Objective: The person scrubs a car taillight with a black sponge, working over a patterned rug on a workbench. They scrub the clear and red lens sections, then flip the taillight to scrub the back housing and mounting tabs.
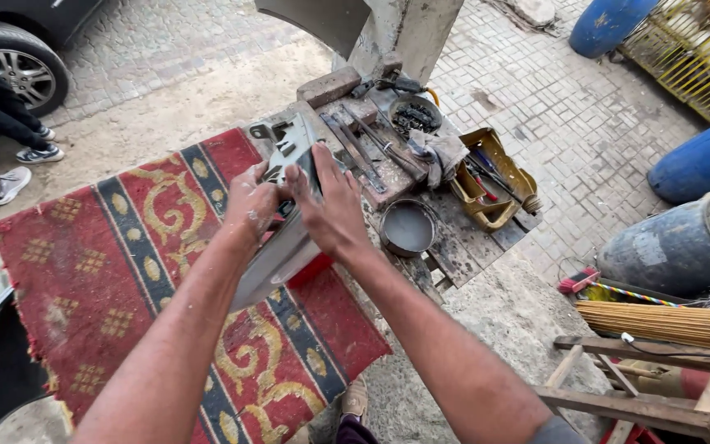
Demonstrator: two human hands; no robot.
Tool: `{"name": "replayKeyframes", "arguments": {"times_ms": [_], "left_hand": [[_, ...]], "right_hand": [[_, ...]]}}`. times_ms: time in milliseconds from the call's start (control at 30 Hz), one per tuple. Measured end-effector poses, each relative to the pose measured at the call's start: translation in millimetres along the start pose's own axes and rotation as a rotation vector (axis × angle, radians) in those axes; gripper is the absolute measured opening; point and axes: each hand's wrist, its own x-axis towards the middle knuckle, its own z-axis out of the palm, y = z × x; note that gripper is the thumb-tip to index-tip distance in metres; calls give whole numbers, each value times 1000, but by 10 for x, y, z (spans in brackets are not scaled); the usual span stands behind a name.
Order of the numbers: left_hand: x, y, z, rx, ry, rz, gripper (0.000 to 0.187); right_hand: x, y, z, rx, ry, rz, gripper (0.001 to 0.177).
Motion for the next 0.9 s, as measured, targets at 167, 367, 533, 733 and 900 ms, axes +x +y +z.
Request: {"name": "replayKeyframes", "arguments": {"times_ms": [167, 367, 533, 733, 900], "left_hand": [[-464, 474, -3, -8, -15, -21, 79], [-579, 401, 62, -32, 1, -2, 71], [-186, 166, 3, -23, 2, -7, 71], [-234, 126, -21, -27, -6, 4, 69], [-334, 310, -79, -114, 55, 5, 63]], "right_hand": [[-641, -294, 59, -59, 28, -76, 106], [-221, -175, -24, 67, 37, 91, 108], [-816, -452, 86, 8, 8, -6, 110], [-306, -173, 112, 91, 52, 83, 108], [-803, -529, 135, -25, 29, -55, 105]]}}
